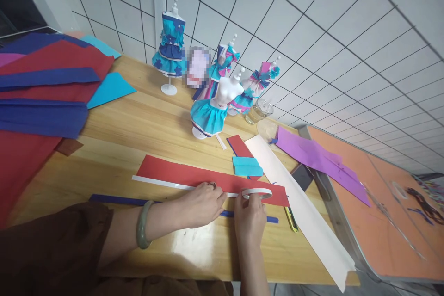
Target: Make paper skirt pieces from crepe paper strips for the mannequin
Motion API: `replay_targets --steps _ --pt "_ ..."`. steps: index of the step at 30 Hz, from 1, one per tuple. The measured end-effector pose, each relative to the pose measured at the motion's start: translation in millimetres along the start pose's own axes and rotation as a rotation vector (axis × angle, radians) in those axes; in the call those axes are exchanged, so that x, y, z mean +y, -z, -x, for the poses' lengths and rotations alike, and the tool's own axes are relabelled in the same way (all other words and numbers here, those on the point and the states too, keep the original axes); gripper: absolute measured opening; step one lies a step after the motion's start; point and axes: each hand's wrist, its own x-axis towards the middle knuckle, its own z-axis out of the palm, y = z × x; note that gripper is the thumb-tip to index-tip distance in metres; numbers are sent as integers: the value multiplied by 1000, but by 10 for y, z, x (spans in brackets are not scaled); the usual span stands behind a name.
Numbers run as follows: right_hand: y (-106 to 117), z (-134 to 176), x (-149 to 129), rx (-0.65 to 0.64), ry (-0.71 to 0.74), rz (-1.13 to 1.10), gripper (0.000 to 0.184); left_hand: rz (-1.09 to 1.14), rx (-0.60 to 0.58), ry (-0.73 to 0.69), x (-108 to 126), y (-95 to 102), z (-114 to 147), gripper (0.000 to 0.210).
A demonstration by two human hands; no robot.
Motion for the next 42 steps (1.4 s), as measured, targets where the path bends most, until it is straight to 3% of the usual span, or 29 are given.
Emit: replay_targets --steps 14,25,34,42 --pt "-44 24 100 -41 -52 31 22 15 -10 28 13 -55 -20 20" --pt "-25 8 73 -81 -63 35 20 42 -59 126 61 -41 -140 21" --pt "-29 18 133 -113 -75 32 16 9 -86 149 89 -213 -224 32" --pt "-24 9 221 -137 -82 40 11 -27 -197 150 114 -26 -314 46"
